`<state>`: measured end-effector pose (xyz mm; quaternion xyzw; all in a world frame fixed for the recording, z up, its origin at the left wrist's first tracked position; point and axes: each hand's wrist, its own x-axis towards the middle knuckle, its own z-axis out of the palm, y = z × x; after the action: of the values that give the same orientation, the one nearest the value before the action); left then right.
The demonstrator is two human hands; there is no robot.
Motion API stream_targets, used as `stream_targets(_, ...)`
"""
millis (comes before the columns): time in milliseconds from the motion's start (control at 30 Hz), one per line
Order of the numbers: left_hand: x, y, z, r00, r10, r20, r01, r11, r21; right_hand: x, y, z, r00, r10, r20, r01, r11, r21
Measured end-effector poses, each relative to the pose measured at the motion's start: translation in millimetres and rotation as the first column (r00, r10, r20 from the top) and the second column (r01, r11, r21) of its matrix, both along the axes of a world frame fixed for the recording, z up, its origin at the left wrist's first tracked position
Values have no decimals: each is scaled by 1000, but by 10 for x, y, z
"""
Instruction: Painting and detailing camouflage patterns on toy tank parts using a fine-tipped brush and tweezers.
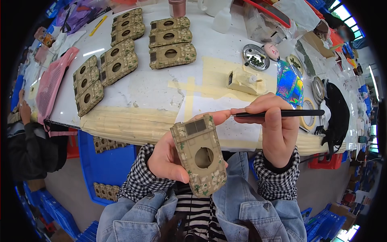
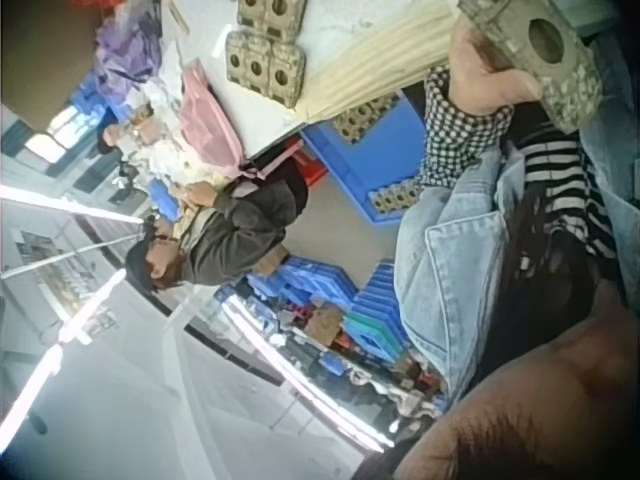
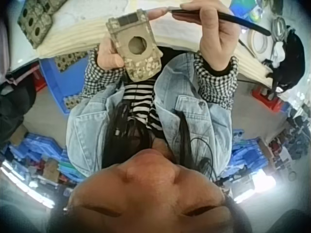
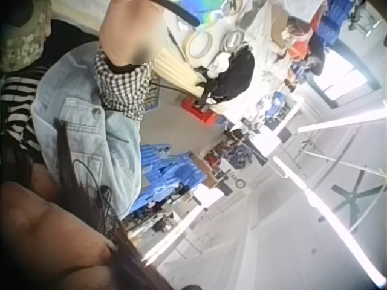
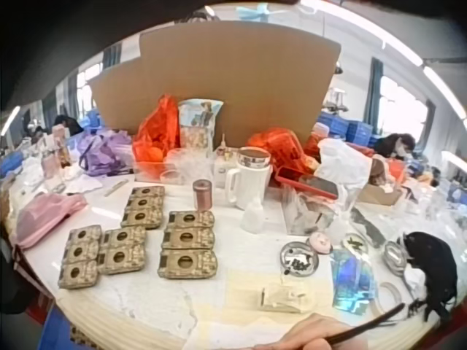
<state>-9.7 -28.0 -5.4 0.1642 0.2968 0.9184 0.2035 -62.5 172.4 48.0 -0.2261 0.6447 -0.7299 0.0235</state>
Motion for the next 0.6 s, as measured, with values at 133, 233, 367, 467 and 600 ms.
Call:
stream_targets(133,8,-3,13,999,-12,33,12,1000,-6,-7,-13,0,998,-14,-68,21,995,101)
stream_targets(233,23,6,27,998,7,55,-6,1000,-14,-10,-12,9,997,-10,-80,19,993,114)
stream_targets(367,25,12,54,997,6,79,-4,1000,-29,-12,2,9,1000,-2,-30,3,999,51)
stream_targets(467,-2,28,66,998,9,61,-8,1000,-25,-11,2,9,1000,-4,3,4,1000,18)
stream_targets(600,21,1,46,997,-11,74,14,999,-36,-8,5,17,1000,-14,4,14,1000,28)
